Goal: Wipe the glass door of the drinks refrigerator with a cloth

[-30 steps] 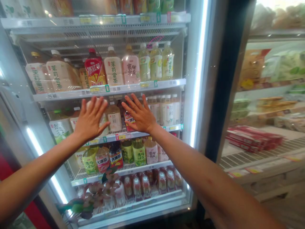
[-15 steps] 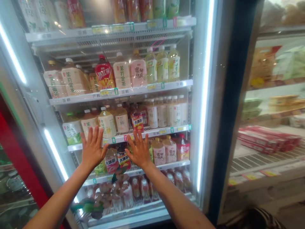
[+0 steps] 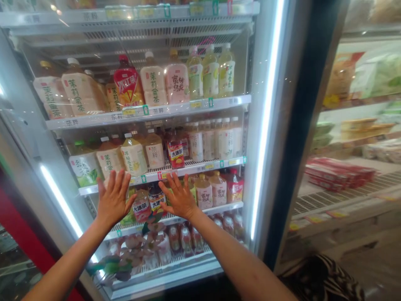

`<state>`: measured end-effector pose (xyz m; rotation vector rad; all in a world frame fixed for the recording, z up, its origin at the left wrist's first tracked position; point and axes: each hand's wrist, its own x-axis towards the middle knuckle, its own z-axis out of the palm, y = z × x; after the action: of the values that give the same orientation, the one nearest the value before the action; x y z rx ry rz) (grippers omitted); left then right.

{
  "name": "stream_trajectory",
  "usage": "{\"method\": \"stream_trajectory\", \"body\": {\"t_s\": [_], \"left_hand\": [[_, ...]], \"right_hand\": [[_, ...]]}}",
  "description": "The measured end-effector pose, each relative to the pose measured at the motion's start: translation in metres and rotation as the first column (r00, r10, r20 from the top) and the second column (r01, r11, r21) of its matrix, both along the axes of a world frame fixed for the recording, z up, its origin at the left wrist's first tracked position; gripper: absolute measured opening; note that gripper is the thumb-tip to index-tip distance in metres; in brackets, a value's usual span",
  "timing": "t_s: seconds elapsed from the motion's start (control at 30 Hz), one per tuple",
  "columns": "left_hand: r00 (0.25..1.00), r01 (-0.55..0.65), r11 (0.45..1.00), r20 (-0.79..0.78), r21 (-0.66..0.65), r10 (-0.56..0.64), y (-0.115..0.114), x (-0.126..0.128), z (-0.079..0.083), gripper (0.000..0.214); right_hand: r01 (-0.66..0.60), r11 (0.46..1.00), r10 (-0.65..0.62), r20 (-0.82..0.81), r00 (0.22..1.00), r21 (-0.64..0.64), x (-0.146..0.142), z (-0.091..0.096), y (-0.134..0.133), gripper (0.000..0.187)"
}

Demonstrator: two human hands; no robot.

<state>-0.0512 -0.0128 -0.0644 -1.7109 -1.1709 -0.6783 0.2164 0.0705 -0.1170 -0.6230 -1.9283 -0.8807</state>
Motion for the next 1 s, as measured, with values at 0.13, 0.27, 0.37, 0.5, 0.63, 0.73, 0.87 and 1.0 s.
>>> {"method": "stream_trajectory", "body": {"t_s": [0.13, 0.27, 0.37, 0.5, 0.63, 0.73, 0.87, 1.0], "left_hand": [[0.995, 0.057, 0.998, -0.082, -0.028, -0.059, -0.001, 0.008, -0.036, 0.085], [0.962, 0.146, 0.983, -0.216, -0.113, -0.168, -0.013, 0.011, -0.070, 0.077], [0.983, 0.105, 0.992, -0.144, -0.070, -0.115, -0.005, 0.013, -0.035, 0.076], [0.998, 0.030, 0.999, -0.050, 0.012, -0.030, 0.009, 0.021, -0.004, 0.081], [0.955, 0.134, 0.988, -0.257, -0.075, -0.149, 0.000, 0.024, -0.053, 0.076], [0.920, 0.173, 0.976, -0.334, -0.130, -0.207, -0.008, 0.016, -0.069, 0.069], [0.979, 0.084, 0.995, -0.179, -0.058, -0.093, -0.002, 0.007, -0.031, 0.075], [0.993, 0.052, 0.999, -0.105, -0.008, -0.052, 0.002, 0.004, -0.036, 0.078]], "right_hand": [[-0.005, 1.000, 0.005, -0.006, 1.000, -0.008, -0.002, -0.002, 0.002, 0.084], [0.001, 1.000, -0.001, 0.002, 1.000, -0.030, -0.002, -0.001, 0.002, 0.085], [-0.008, 1.000, 0.008, -0.019, 1.000, 0.011, -0.002, 0.001, 0.000, 0.086], [-0.004, 0.999, 0.005, -0.031, 1.000, 0.032, -0.002, 0.003, 0.000, 0.087], [-0.002, 0.999, 0.004, -0.037, 0.999, 0.044, -0.003, 0.004, -0.001, 0.083], [-0.005, 0.999, 0.007, -0.037, 0.999, 0.046, -0.002, 0.005, -0.001, 0.082], [-0.001, 0.999, 0.002, -0.042, 0.999, 0.033, -0.002, 0.004, -0.002, 0.083], [0.017, 0.999, -0.016, -0.035, 0.999, 0.028, -0.002, 0.003, -0.001, 0.084]]}}
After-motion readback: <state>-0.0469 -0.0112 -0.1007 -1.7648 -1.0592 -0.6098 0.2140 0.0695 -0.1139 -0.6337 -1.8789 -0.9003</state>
